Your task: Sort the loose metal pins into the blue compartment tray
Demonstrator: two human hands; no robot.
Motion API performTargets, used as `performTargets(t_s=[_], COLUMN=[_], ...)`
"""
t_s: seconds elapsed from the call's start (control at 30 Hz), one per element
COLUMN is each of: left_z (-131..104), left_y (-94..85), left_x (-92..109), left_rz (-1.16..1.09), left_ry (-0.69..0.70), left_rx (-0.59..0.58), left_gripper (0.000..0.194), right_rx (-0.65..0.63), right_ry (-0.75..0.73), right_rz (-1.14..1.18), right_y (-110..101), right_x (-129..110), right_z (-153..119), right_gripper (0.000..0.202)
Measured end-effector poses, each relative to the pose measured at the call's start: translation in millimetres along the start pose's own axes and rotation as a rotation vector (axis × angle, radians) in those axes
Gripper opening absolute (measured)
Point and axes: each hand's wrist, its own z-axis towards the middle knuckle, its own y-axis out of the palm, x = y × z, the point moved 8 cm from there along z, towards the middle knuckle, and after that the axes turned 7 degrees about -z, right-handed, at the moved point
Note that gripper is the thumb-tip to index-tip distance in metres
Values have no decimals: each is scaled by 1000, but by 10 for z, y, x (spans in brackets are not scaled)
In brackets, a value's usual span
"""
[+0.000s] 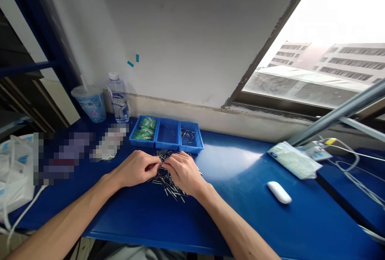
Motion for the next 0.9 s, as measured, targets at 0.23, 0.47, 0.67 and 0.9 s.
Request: performTargets(t_s=[0.23, 0.47, 0.67, 0.9], left_z=[-12, -17, -7, 6], left_y=[-10, 0, -7, -7], left_x=[1, 6, 2, 46], left_rz=[2, 6, 10, 2], left_ry=[-8, -10, 11, 16], left_rx=[-9, -20, -4, -5], left_gripper=[22, 23, 24, 24], right_rx=[25, 20, 10, 27], right_ry=[-6, -1, -16, -9], right_rz=[35, 40, 4, -11], right_y=[8, -7, 25, 2], right_x=[6, 8, 17, 8], right_z=[-29, -21, -26, -11], right_gripper=[16, 20, 16, 20])
